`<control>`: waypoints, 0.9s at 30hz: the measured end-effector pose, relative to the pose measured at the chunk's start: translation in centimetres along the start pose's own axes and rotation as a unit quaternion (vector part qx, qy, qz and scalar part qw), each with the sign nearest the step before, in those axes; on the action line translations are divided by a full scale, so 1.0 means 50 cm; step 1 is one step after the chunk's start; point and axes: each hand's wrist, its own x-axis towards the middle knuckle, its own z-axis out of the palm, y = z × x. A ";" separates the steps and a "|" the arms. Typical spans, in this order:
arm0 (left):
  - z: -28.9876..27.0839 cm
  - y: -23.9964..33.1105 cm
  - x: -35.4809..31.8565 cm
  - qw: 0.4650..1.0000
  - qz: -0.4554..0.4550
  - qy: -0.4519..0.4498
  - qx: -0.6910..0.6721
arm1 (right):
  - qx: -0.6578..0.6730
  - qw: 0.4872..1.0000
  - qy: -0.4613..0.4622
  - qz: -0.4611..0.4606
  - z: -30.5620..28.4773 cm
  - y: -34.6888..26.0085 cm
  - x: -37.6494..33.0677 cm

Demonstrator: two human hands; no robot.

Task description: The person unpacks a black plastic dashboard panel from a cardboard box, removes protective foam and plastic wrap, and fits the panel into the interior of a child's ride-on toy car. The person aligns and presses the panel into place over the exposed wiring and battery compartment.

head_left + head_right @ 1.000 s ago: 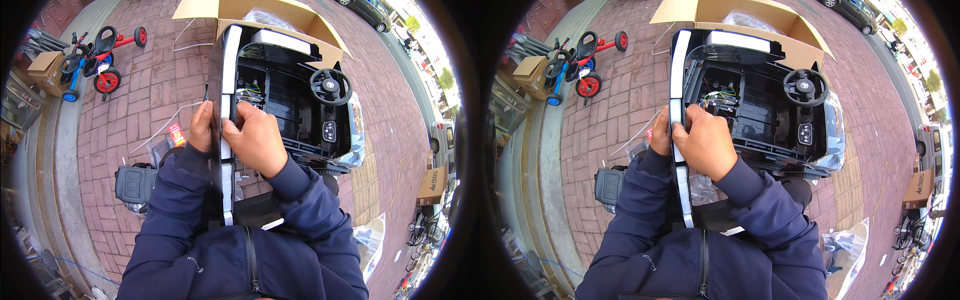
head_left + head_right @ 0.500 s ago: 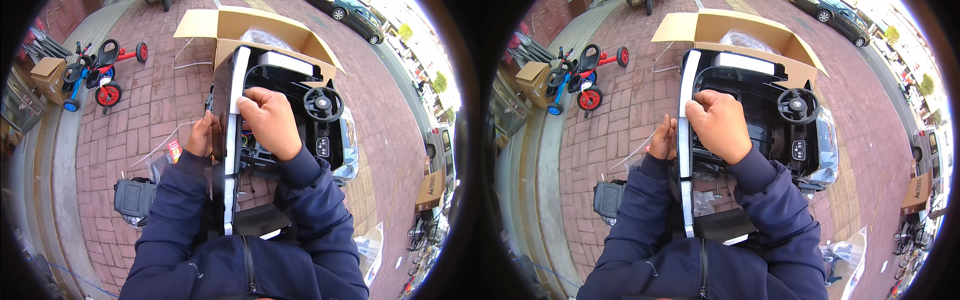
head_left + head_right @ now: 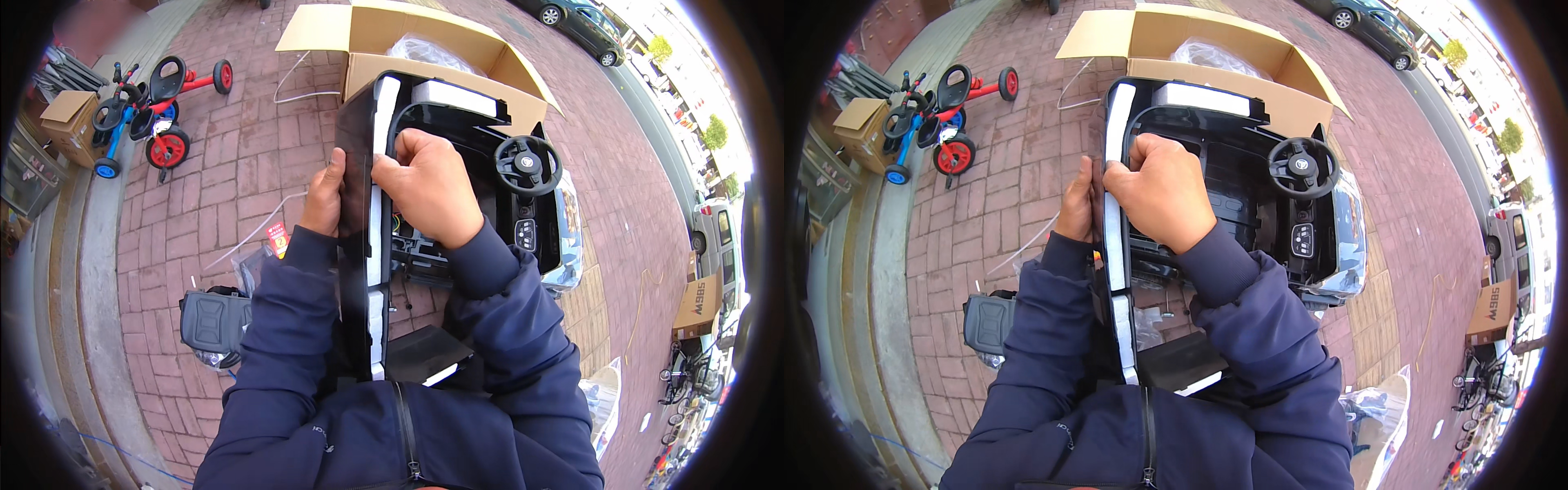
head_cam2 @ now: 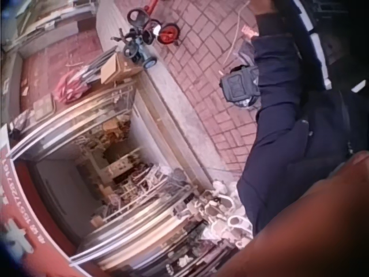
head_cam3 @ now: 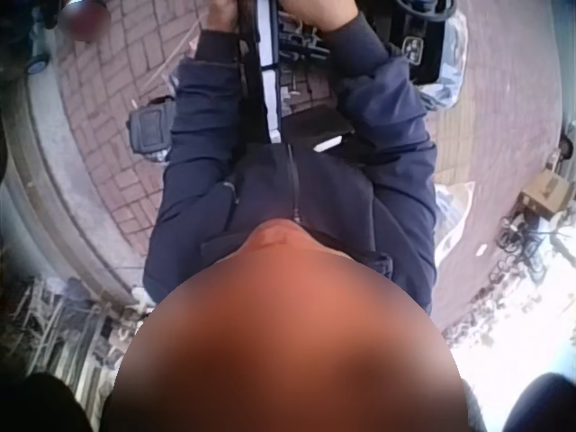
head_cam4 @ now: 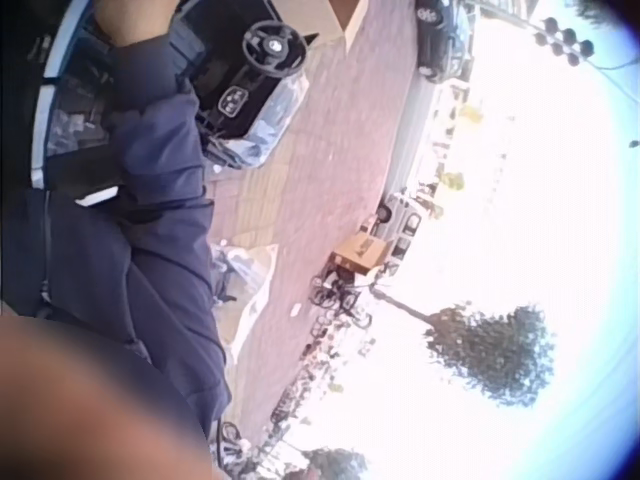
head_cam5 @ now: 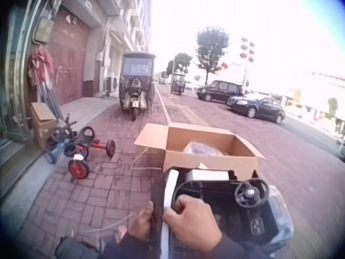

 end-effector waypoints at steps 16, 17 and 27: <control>0.045 0.015 -0.012 0.999 -0.009 0.032 -0.009 | 0.094 0.990 -0.005 -0.102 -0.026 -0.023 0.056; 0.045 0.016 -0.015 1.000 0.001 0.022 -0.005 | 0.089 0.989 -0.004 -0.119 -0.022 -0.023 0.058; 0.022 0.017 -0.024 0.996 -0.011 0.082 0.038 | 0.146 0.986 0.010 0.078 0.041 -0.022 0.081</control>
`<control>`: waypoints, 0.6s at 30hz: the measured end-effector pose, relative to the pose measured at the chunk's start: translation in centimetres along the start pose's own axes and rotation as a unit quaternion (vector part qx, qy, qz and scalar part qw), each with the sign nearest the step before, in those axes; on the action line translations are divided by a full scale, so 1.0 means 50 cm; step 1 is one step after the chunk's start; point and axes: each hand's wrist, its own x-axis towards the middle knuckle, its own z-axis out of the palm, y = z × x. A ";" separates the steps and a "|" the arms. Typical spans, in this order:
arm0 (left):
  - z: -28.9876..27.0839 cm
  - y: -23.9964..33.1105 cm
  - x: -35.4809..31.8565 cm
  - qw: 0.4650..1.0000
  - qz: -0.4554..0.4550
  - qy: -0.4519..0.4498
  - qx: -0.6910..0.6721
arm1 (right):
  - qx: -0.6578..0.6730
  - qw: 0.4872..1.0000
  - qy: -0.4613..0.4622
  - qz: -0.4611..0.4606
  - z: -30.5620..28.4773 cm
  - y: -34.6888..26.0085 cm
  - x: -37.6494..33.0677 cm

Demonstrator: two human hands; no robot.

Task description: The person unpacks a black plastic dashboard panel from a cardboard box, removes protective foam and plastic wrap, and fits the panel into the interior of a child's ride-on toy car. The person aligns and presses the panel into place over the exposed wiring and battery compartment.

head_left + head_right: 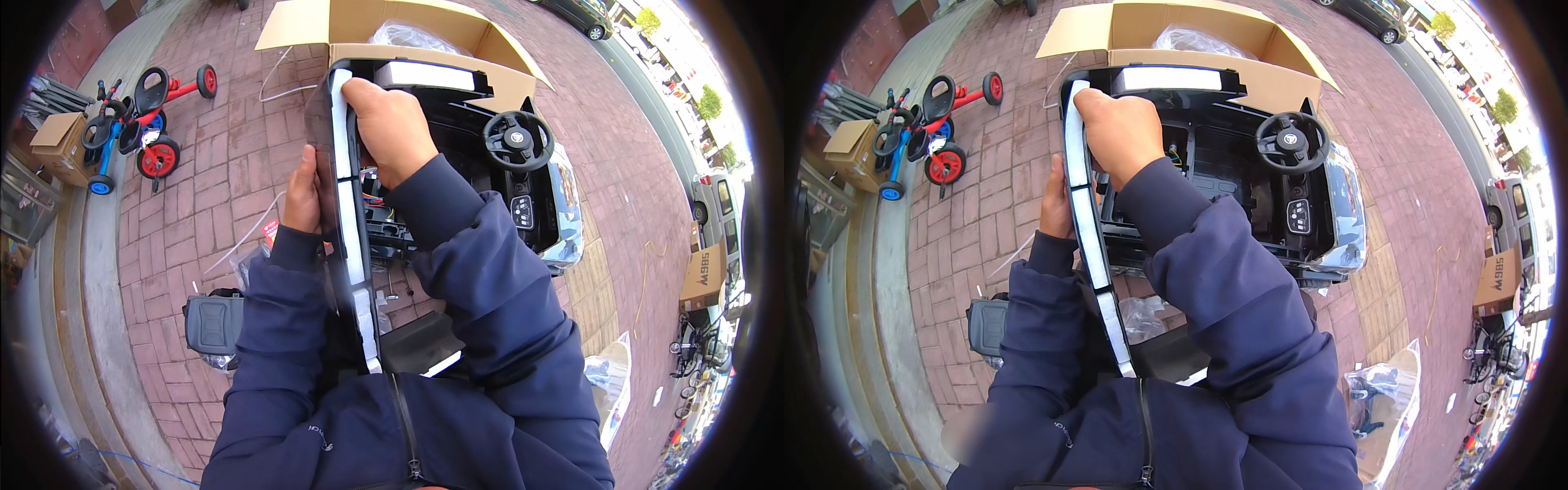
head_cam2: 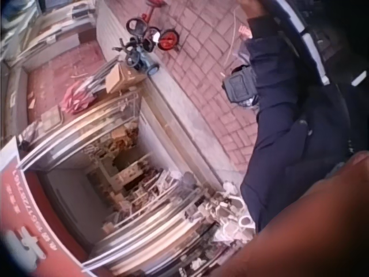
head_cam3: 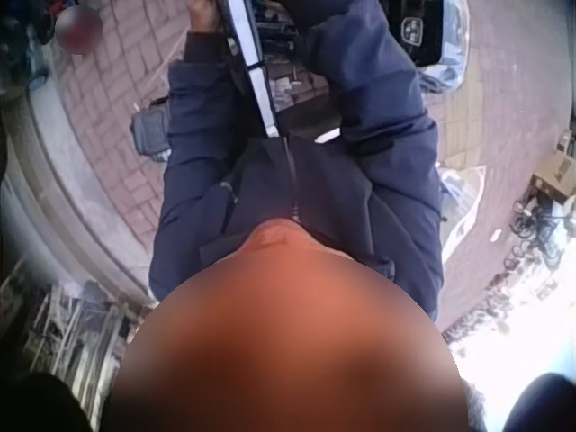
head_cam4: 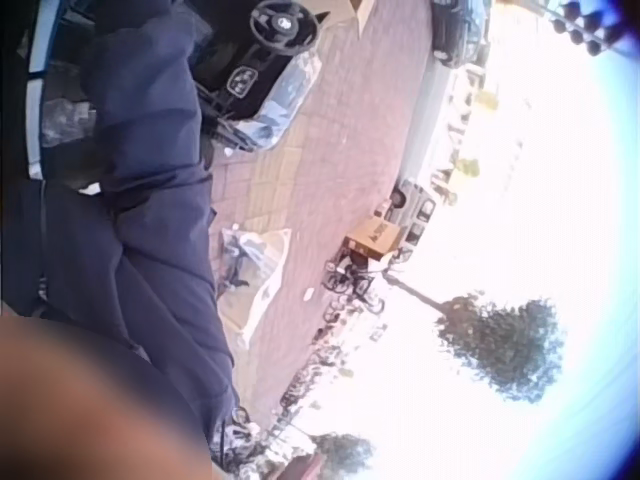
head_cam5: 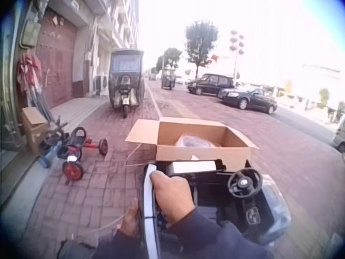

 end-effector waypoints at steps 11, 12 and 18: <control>-0.042 -0.007 0.002 0.989 0.003 -0.069 -0.132 | -0.314 0.865 0.141 -0.366 -0.186 -0.048 -0.024; -0.045 -0.009 0.006 0.987 -0.002 -0.090 -0.136 | -0.375 0.823 0.159 -0.396 -0.214 -0.060 0.011; -0.041 -0.022 0.012 0.981 0.006 -0.133 -0.139 | -0.394 0.891 -0.118 -0.194 -0.294 -0.084 0.098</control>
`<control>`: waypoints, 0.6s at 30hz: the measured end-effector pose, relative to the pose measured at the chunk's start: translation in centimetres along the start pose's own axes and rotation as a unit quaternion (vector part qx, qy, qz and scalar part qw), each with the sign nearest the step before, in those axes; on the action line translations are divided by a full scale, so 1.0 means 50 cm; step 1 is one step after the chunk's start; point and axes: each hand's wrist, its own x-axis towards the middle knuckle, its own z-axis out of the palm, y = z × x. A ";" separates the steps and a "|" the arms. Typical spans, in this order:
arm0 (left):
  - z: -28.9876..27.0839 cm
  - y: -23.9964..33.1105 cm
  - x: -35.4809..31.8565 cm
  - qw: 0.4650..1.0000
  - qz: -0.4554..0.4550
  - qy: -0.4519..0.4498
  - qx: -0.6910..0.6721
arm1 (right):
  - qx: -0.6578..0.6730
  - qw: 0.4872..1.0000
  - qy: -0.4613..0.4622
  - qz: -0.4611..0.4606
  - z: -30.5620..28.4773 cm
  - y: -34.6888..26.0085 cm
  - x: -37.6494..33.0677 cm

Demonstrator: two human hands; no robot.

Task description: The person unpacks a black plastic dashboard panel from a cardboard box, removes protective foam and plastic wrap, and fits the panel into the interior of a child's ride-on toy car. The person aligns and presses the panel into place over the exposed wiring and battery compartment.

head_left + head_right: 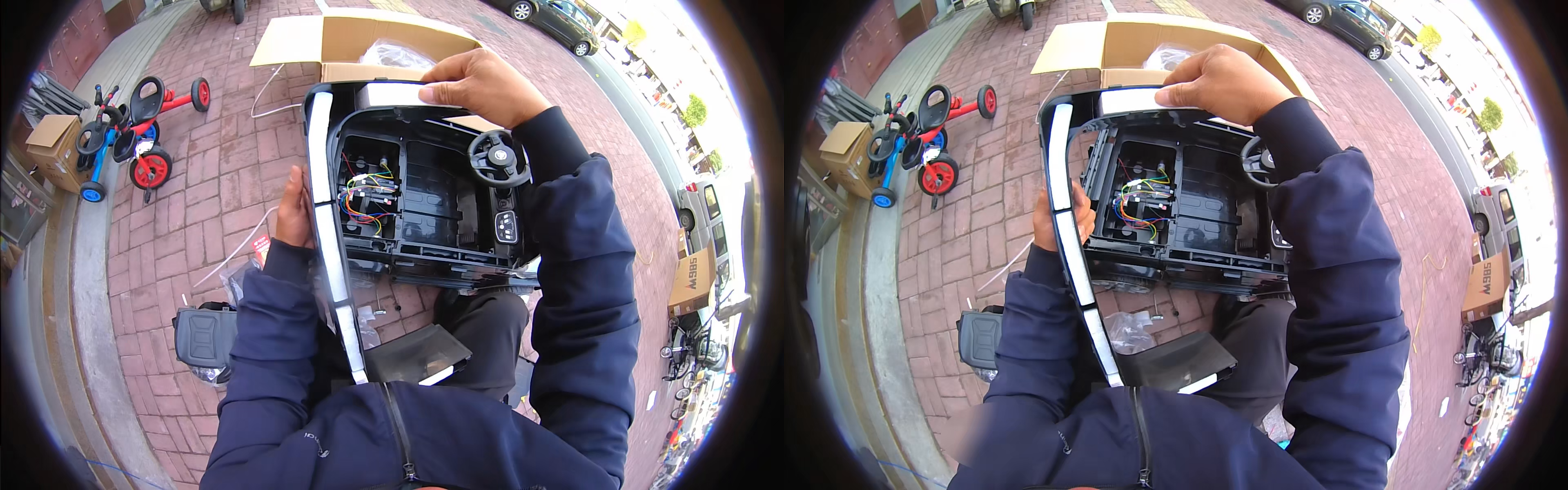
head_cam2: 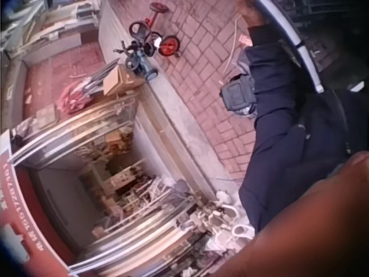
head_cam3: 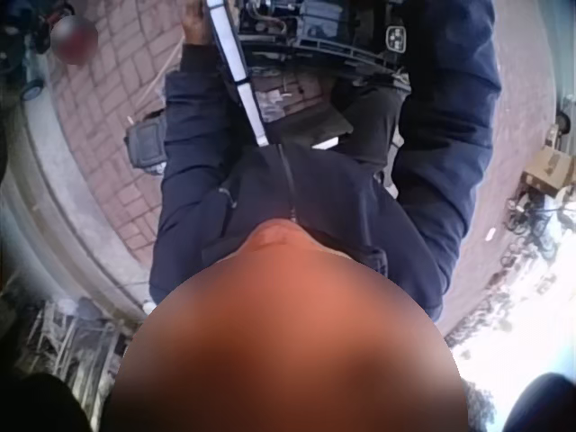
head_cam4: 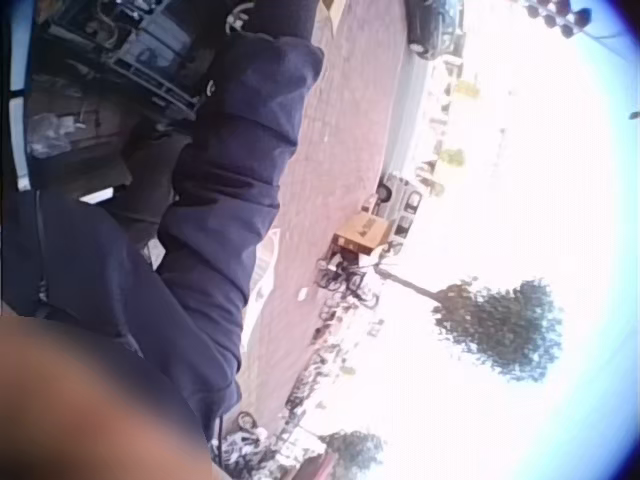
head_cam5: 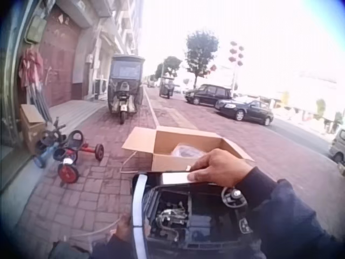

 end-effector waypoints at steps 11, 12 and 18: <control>-0.004 -0.002 -0.014 1.000 0.001 0.030 0.010 | -0.167 0.984 0.012 0.066 0.028 -0.065 -0.001; -0.009 -0.003 -0.013 1.000 -0.003 0.011 -0.004 | -0.171 0.983 0.011 0.064 0.030 -0.068 0.002; -0.026 -0.008 -0.009 0.998 -0.013 -0.042 -0.036 | -0.148 0.988 -0.023 0.031 0.019 -0.086 0.020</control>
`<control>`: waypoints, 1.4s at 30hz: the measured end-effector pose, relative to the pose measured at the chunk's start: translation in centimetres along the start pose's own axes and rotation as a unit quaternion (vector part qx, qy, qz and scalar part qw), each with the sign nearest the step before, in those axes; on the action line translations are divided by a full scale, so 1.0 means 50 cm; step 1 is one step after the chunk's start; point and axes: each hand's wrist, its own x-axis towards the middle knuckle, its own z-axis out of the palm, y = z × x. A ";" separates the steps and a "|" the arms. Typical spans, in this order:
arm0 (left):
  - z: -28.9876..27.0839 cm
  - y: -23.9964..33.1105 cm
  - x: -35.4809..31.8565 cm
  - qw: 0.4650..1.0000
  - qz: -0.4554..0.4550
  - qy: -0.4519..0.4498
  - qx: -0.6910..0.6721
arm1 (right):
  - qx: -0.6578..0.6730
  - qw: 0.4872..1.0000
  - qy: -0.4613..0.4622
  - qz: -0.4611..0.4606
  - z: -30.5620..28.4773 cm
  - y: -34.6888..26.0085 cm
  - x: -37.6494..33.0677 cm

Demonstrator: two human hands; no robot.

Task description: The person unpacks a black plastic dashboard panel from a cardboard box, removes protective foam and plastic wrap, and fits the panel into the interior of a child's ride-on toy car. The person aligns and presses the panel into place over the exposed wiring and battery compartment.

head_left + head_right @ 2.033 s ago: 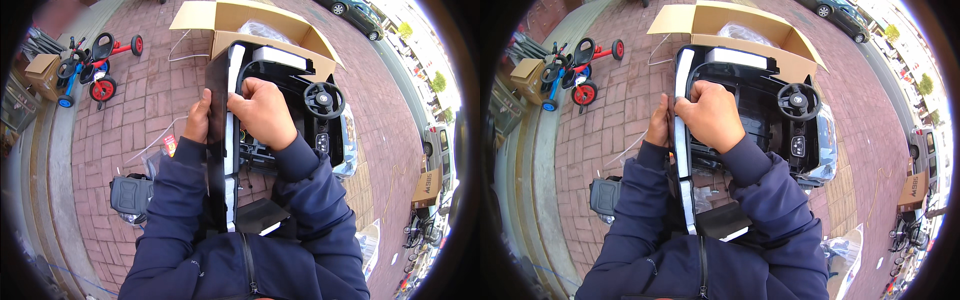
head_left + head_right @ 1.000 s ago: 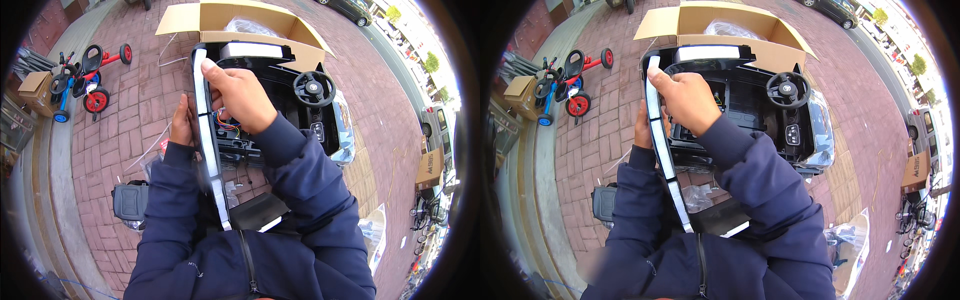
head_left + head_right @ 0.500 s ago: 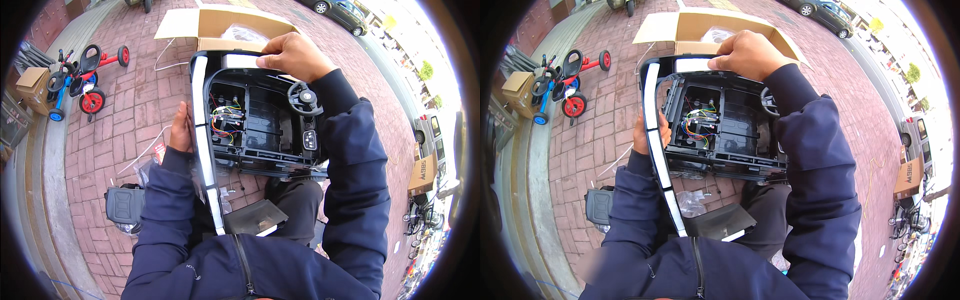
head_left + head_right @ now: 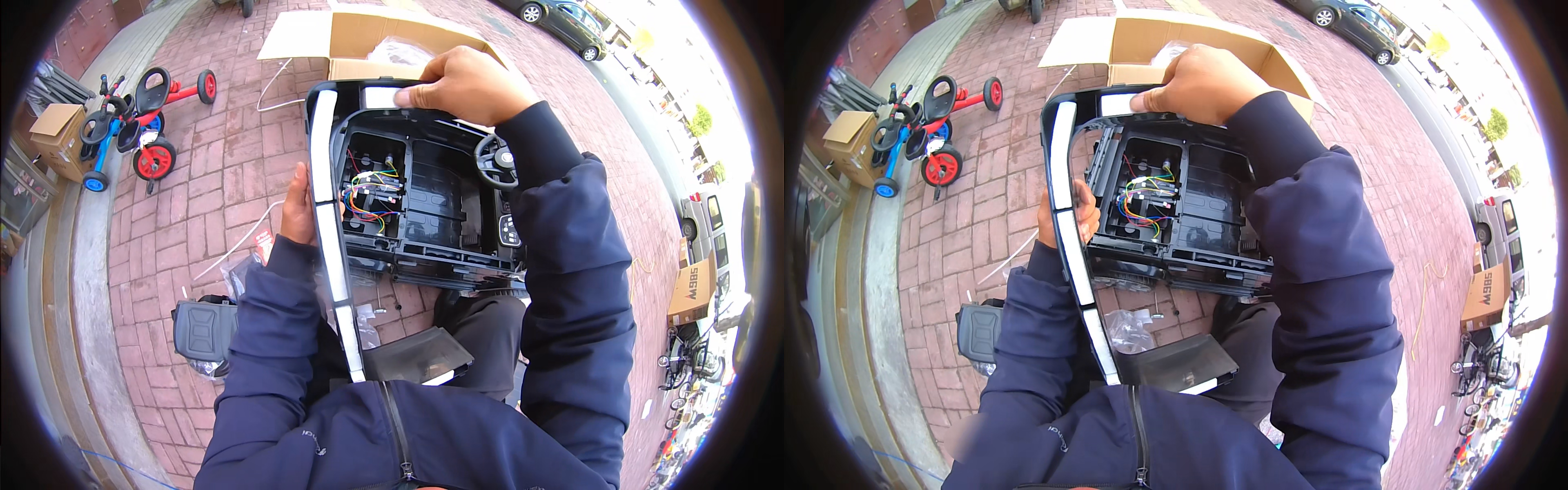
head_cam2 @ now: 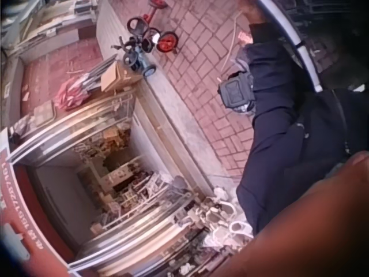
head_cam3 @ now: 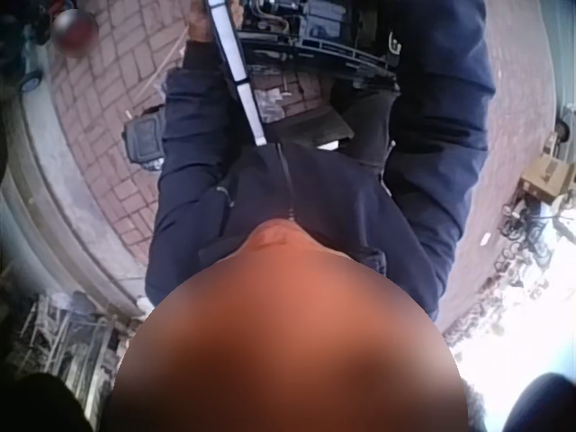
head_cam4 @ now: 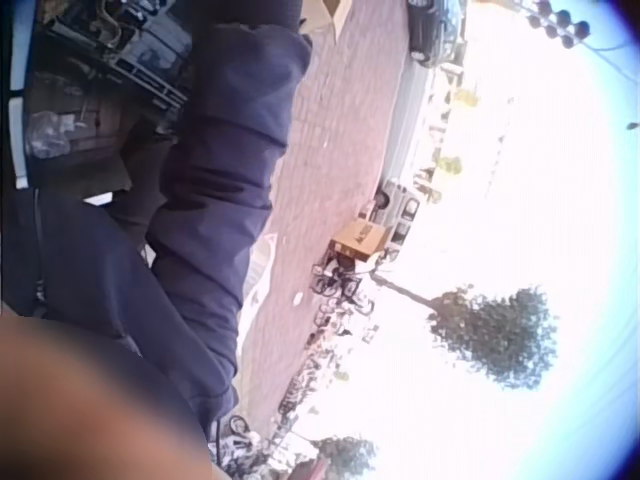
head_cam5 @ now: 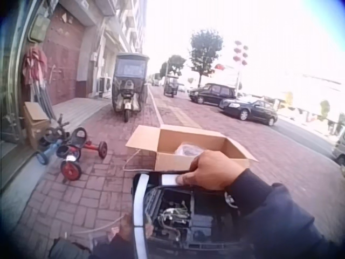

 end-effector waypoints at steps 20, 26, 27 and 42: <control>-0.053 0.084 0.005 0.993 0.028 0.114 0.001 | 0.461 0.865 -0.191 -0.059 0.291 -0.161 -0.370; -0.029 0.050 -0.001 0.981 0.100 0.153 0.061 | 0.393 0.914 -0.076 0.066 0.340 -0.231 -0.417; -0.028 0.049 -0.002 0.978 0.099 0.171 0.073 | 0.423 0.899 -0.069 0.096 0.346 -0.233 -0.420; -0.013 0.035 -0.005 0.976 0.135 0.141 0.094 | 0.383 0.923 0.002 0.034 0.327 -0.168 -0.389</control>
